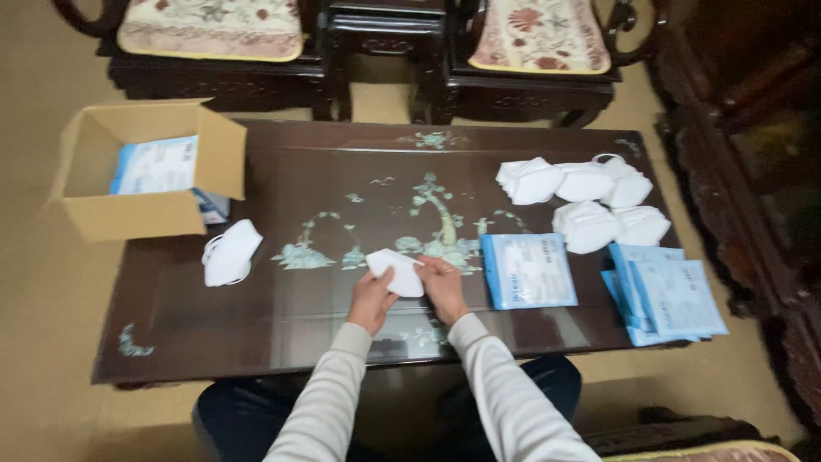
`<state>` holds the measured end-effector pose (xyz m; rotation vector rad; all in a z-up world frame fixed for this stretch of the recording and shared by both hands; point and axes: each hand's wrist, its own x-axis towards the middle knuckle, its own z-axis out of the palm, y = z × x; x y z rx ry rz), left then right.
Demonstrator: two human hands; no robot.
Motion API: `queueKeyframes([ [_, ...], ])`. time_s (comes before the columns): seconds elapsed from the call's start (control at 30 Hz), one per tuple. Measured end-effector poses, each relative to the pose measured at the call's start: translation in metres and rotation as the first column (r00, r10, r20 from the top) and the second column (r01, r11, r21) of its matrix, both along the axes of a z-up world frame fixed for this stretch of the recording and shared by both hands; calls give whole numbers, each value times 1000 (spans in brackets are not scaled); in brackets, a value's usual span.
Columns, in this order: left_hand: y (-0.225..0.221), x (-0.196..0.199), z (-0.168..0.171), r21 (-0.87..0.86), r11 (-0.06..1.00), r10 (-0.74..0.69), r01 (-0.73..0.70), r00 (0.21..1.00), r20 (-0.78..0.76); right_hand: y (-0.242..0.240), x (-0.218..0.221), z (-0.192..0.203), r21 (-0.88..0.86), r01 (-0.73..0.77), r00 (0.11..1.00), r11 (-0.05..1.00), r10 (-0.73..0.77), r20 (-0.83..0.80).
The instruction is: Packaging face masks into individual envelopes.
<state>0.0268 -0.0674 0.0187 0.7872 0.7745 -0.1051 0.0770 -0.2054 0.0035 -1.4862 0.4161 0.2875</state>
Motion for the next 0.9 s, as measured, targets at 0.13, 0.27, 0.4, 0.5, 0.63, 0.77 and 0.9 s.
queueKeyframes([
  [0.13, -2, 0, 11, -15, 1000, -12, 12, 1000, 3, -10, -9, 20, -43, 52, 998, 998, -50, 38],
  [0.27, 1, -5, 22, 63, 997, -47, 49, 998, -31, -45, -20, 79, -568, 78, 924, 819, 154, 350],
  [0.4, 2, -8, 24, 71, 996, -51, 53, 998, -25, -116, -11, 83, -749, 424, 708, 509, 330, 625],
  [0.5, 1, -8, 33, 72, 996, -45, 46, 999, -18, -151, -11, 64, -863, 348, 762, 365, 426, 488],
  [0.63, 0, -8, 27, 60, 998, -33, 34, 999, -14, -159, -15, 54, -915, 254, 776, 314, 499, 387],
  [0.77, 0, -9, 23, 72, 997, -38, 37, 999, 9, -163, -14, 46, -909, 294, 744, 295, 527, 412],
  [0.9, 1, -12, 35, 78, 996, -48, 46, 999, 18, -169, -13, 36, -917, 311, 769, 250, 500, 397],
])
